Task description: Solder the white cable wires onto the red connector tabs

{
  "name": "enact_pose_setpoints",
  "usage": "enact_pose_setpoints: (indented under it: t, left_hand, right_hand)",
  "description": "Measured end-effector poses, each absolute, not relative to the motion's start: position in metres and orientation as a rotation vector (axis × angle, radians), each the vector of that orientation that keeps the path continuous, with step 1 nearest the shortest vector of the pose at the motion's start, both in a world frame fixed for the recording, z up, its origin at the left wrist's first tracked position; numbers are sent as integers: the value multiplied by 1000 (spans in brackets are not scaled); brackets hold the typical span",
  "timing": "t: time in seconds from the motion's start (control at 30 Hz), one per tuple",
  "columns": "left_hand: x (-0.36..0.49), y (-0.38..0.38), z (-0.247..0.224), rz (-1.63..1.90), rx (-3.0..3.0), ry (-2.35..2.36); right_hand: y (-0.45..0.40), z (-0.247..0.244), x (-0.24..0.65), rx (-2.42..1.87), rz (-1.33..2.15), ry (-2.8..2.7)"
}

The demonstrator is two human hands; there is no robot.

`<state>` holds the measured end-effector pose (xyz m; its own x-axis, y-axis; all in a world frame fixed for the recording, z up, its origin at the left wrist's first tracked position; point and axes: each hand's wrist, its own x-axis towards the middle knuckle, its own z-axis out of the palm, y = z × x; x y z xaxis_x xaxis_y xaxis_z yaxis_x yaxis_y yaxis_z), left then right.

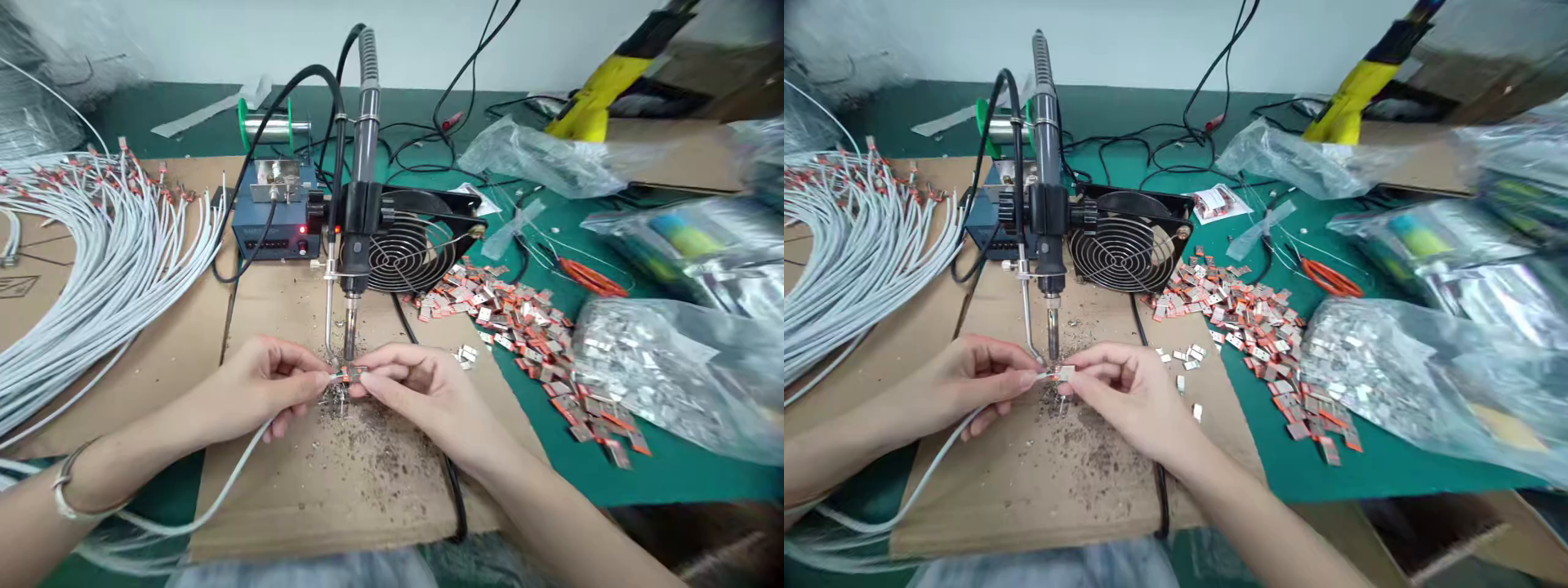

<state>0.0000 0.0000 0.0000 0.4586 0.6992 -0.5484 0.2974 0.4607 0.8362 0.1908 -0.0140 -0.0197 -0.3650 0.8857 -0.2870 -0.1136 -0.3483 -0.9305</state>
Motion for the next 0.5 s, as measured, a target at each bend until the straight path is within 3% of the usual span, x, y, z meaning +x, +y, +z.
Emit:
enact_pose_setpoints:
  t: [0.5]
  left_hand:
    - [1,-3,3,349,1056,1106]
  right_hand:
    - [-12,-19,192,-1115,1835,-1082]
